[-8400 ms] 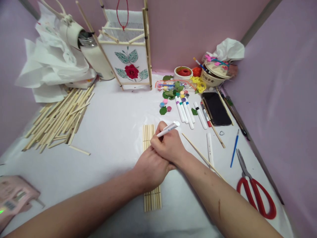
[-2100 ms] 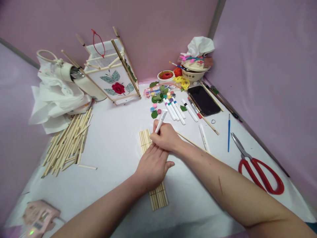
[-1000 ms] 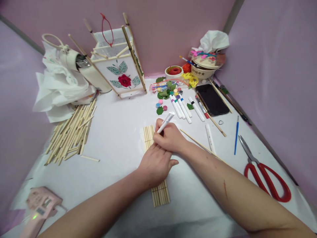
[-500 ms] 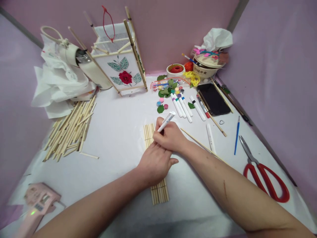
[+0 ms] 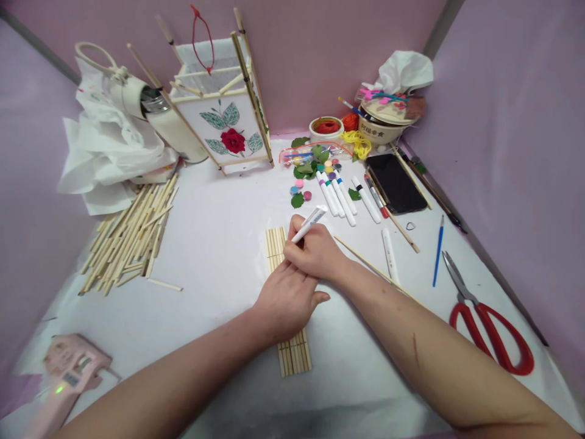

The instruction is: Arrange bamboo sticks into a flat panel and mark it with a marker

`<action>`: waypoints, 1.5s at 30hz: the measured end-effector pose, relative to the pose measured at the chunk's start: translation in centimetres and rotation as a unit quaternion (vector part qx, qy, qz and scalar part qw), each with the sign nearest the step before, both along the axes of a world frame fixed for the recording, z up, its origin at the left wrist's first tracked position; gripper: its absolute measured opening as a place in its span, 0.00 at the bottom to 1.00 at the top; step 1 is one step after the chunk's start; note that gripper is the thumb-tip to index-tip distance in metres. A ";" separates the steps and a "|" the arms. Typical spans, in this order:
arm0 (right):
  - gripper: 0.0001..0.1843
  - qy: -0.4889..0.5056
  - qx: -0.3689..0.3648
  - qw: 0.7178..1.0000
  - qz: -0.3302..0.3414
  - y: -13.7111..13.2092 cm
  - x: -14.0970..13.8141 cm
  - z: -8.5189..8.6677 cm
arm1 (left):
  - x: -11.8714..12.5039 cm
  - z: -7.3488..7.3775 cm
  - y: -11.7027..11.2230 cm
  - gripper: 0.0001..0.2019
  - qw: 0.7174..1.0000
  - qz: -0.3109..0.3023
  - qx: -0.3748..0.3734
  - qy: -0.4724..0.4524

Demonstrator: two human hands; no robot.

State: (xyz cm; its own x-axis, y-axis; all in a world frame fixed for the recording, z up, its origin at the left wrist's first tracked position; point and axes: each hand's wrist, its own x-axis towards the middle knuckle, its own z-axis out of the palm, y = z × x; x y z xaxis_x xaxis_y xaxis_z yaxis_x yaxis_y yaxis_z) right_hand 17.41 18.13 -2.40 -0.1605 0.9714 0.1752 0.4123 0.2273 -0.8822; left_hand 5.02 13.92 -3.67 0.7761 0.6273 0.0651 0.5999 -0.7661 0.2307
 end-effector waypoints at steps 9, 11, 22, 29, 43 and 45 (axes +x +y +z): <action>0.06 -0.012 0.000 1.000 0.015 0.0 0.0 -0.1 | 0.1 -0.1 0.0 0.22 1.000 0.006 -0.002 0.005; 0.07 -0.012 0.001 1.000 0.013 0.0 0.0 -0.1 | 0.1 0.0 0.0 0.23 1.000 0.007 -0.001 0.006; 0.07 -0.006 -0.002 1.000 0.013 -0.1 0.0 -0.1 | 0.0 0.0 -0.1 0.23 1.000 0.004 -0.005 0.017; 0.07 0.037 0.018 0.997 -0.063 -0.2 0.0 0.5 | 0.0 0.1 -0.1 0.26 0.999 0.004 0.034 -0.017; 0.07 -0.039 0.033 0.996 -0.073 -1.2 -1.3 0.6 | -0.2 -1.0 -0.2 0.19 0.995 0.005 0.025 -0.095; 0.07 -0.042 0.026 0.997 -0.066 -1.2 -1.4 0.4 | -0.2 -1.1 -0.2 0.18 0.995 0.003 0.021 -0.097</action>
